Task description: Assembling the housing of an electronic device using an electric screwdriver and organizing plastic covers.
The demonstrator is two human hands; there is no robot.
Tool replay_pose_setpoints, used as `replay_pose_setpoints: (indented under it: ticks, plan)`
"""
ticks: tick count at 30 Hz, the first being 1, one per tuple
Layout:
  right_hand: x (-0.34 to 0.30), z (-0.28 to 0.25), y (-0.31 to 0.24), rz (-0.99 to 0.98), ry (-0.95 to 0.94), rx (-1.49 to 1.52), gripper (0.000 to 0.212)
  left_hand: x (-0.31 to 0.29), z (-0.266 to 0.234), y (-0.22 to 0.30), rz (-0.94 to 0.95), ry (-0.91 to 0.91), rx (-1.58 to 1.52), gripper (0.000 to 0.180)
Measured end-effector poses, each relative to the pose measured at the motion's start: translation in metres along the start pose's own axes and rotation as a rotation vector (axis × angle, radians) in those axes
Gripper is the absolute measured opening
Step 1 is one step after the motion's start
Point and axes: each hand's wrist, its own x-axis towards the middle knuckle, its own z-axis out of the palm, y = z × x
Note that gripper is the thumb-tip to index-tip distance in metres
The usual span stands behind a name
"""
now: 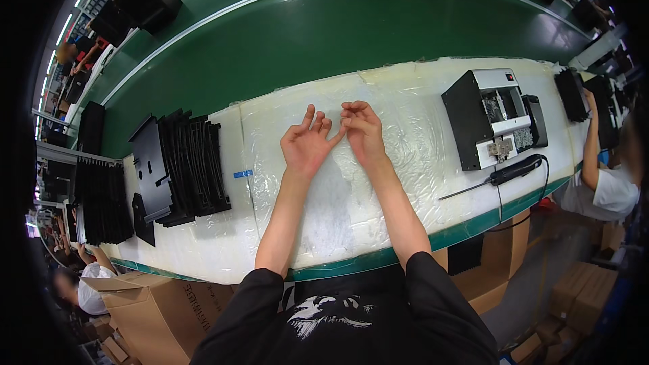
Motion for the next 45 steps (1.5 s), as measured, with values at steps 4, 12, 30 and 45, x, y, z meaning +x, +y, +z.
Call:
replay_pose_setpoints:
  ticks: [4, 12, 30, 45]
  plan:
    - [0.0, 0.0, -0.001, 0.028, 0.009, 0.026, 0.034, 0.0, -0.002, -0.001, -0.02, -0.006, 0.021, 0.042]
    - [-0.001, -0.001, -0.001, 0.034, 0.001, 0.013, 0.036, 0.0, -0.001, -0.002, -0.014, -0.001, 0.105, 0.044]
    - [-0.001, -0.001, -0.009, 0.084, 0.062, 0.186, 0.034, -0.002, 0.004, -0.004, -0.029, -0.028, 0.24, 0.043]
    - [-0.001, -0.003, -0.011, 0.093, 0.09, 0.226, 0.034, 0.001, -0.002, -0.005, -0.053, -0.084, 0.303, 0.043]
